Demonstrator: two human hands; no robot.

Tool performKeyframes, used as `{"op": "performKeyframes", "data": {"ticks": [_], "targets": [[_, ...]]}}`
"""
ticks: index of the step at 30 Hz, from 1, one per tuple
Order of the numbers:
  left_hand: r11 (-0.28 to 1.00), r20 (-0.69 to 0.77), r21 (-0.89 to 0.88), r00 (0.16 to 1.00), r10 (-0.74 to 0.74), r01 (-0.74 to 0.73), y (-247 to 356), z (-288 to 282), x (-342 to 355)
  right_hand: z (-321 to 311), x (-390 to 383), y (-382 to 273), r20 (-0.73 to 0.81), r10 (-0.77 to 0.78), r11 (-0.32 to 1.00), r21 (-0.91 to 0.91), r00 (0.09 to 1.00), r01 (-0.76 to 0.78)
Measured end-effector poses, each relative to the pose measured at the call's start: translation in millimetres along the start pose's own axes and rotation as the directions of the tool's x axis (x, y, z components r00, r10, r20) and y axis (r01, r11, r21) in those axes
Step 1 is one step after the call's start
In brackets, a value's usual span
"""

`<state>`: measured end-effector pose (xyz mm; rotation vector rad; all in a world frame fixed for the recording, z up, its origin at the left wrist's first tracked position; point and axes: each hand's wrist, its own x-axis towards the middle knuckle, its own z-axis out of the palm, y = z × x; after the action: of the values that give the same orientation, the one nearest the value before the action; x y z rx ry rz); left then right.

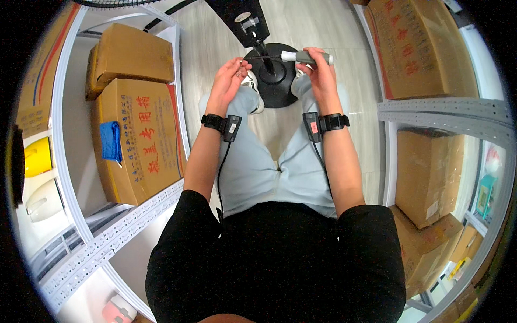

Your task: The person uses a screwdriver to adjust screws on the internal components of a disassembled fan control box. They then reattach the control box to the fan stand and secure it with screws.

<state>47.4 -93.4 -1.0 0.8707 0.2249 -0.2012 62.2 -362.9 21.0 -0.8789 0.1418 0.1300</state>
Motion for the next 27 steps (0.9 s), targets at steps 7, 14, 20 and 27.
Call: {"op": "performKeyframes", "data": {"ticks": [7, 14, 20, 27], "targets": [[0.999, -0.009, 0.037, 1.000, -0.019, 0.020, -2, -1, 2, 10, -3, 4, -0.029, 0.008, 0.999, -0.050, 1.000, -0.009], [0.998, -0.035, 0.061, 0.999, -0.011, 0.013, -5, -6, 2, 11, -6, 5, -0.016, 0.018, 0.994, -0.104, 1.000, -0.020], [0.994, -0.064, 0.105, 0.998, -0.025, 0.032, -7, -9, 4, 18, -11, 1, 0.000, 0.021, 0.985, -0.172, 1.000, -0.021], [0.995, -0.109, -0.080, 0.992, -0.067, 0.058, 4, -17, 18, 15, -21, 1, -0.030, 0.065, 0.926, -0.371, 0.997, -0.072]]}}
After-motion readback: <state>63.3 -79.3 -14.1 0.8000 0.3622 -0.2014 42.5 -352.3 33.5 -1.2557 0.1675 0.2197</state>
